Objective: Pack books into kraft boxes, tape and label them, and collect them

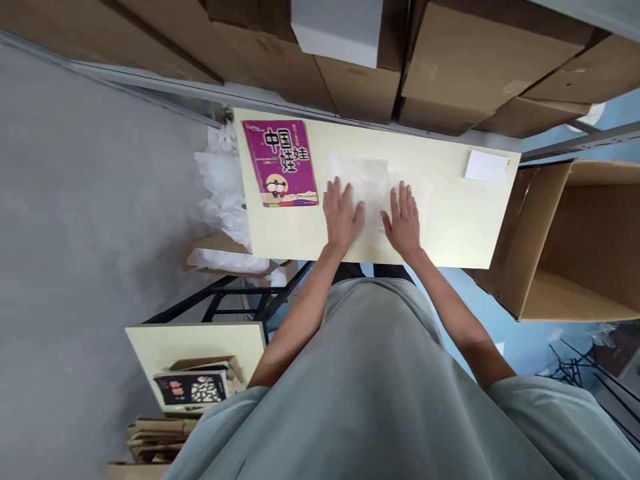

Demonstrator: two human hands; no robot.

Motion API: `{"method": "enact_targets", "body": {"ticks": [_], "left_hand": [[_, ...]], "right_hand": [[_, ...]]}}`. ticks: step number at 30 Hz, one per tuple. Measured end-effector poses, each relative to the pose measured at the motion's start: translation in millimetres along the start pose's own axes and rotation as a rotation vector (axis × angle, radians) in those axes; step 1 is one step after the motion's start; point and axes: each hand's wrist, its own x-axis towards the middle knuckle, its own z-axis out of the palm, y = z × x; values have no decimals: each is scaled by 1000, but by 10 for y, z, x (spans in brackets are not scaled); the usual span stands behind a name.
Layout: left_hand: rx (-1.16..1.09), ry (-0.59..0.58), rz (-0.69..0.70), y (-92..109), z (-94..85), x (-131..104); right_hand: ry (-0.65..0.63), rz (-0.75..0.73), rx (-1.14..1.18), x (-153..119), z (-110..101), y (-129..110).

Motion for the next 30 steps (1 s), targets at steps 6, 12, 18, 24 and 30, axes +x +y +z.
{"method": "enact_targets", "body": {"ticks": [6, 12, 18, 24, 30], "left_hand": [[133, 284, -366, -775, -930, 169], [125, 276, -613, -1091, -1238, 468], [-106, 199, -581, -945, -1617, 615], [-389, 205, -318, -342, -2010, 165], [-607, -99, -278, 274, -1254, -176]], "right_hand": [[-218, -286, 340, 647, 445, -1251], [-304, -44, 409, 956, 847, -1805], [-255, 22, 451, 1013, 732, -1851], [-84, 181, 742, 883, 189, -1594], [89, 312, 670, 133, -486, -820]]}}
